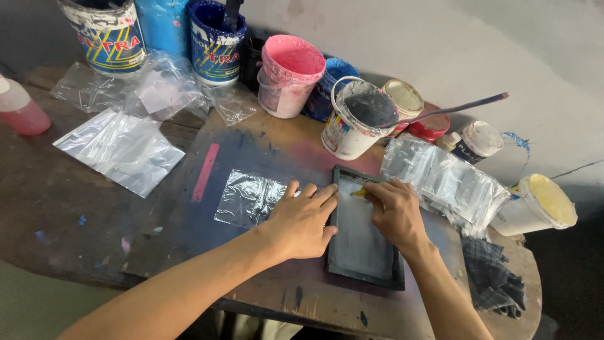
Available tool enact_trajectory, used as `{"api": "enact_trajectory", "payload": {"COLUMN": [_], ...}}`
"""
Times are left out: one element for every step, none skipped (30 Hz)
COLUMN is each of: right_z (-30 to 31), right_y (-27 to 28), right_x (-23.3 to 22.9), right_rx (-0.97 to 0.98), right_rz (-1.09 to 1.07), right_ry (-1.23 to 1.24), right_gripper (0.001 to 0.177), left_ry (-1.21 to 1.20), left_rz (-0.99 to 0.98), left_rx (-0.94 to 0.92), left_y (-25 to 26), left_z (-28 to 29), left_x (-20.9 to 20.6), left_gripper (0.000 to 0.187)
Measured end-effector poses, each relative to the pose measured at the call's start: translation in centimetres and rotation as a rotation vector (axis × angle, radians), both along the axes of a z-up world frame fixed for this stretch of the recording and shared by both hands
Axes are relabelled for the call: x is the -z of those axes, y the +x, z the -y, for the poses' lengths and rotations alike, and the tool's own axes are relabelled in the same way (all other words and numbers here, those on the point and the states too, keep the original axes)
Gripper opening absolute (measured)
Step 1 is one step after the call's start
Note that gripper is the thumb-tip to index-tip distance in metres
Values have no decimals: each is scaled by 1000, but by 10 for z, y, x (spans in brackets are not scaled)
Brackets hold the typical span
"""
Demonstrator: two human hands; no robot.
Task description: The person places a clear plastic sheet on a table, positions a screen printing frame over it, and uses a yellow squeegee to spread white ink across the screen. The person repeatedly pulls the squeegee across the frame to transfer the ink onto the plastic sheet below.
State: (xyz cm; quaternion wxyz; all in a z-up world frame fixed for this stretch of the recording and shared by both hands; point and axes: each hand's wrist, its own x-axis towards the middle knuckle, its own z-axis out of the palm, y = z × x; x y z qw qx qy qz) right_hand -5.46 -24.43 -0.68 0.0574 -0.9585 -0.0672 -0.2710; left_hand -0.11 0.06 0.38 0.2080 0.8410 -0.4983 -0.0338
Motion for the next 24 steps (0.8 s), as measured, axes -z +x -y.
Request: {"api": "enact_trajectory", "payload": {"right_z": [2, 3, 5, 2, -1, -5, -5, -5, -5, -6, -7, -9, -12, -14, -17, -18, -19, -20, -24, -28, -32, -30, -28, -27], "right_y": [-2, -4, -6, -7, -9, -12, -19, -20, -21, -25, -28, -32, -39, -43, -46, -50, -54, -59, -64, -65, -66, -70, -75, -85], "right_x": [4, 7, 11, 9, 8, 6, 7, 5, 4, 4, 3, 3, 4, 3, 2, 3, 3, 4, 2, 0, -3, -1, 1, 4], "right_rx": [5, -22, -48, -47, -67, -80, -73, -65, -57, -60, -65, -59, -52, -41, -29, -30, -36, -42, -42, -38, -33, -40, -80, -114], "right_rz": [-6, 3, 13, 7, 17, 26, 18, 7, -3, -14, -31, -43, -49, -54, -59, -59, -75, -92, -94, -92, -90, -87, -96, -117], "right_ry": [4, 24, 44, 50, 51, 51, 58, 56, 55, 56, 64, 76, 80, 80, 79, 77, 72, 69, 69, 66, 63, 58, 56, 56], "right_gripper": [10, 9, 8, 8, 7, 7, 7, 8, 9, 9, 10, 11, 11, 11, 11, 11, 13, 15, 15, 16, 16, 16, 18, 21], "left_ry": [4, 16, 29, 35, 27, 19, 26, 22, 18, 18, 23, 31, 35, 27, 20, 17, 19, 22, 22, 18, 15, 10, 89, 170], "left_rz": [-6, -6, -6, -13, -6, 0, -9, -4, 1, -10, -4, 7, 1, 8, 15, 14, 15, 14, 12, 9, 6, 10, 21, 21], "left_rx": [5, 3, 1, 2, -1, 1, 8, 3, -2, -5, -12, -8, -1, -5, -10, -11, -10, -8, -8, -7, -7, -14, -17, -13], "left_y": [0, 1, 1, 1, 1, 1, -2, -1, -1, -1, -1, 1, -1, -1, -1, -1, 0, -1, -3, -2, -1, 3, 6, 6], "left_z": [1, 1, 1, 1, 1, 1, 1, 0, 0, 0, 1, 1, 1, 1, 0, 1, 0, 0, 0, -1, -2, 3, 9, 14], "left_x": [0, 0, 0, 0, -1, -1, 0, -2, -3, -2, -2, -2, -1, -2, -3, -3, -4, -3, -2, -2, -2, 2, 6, 12], "left_gripper": [63, 63, 63, 63, 63, 64, 64, 63, 63, 63, 63, 63, 63, 62, 61, 61, 61, 62, 62, 62, 62, 62, 65, 68]}}
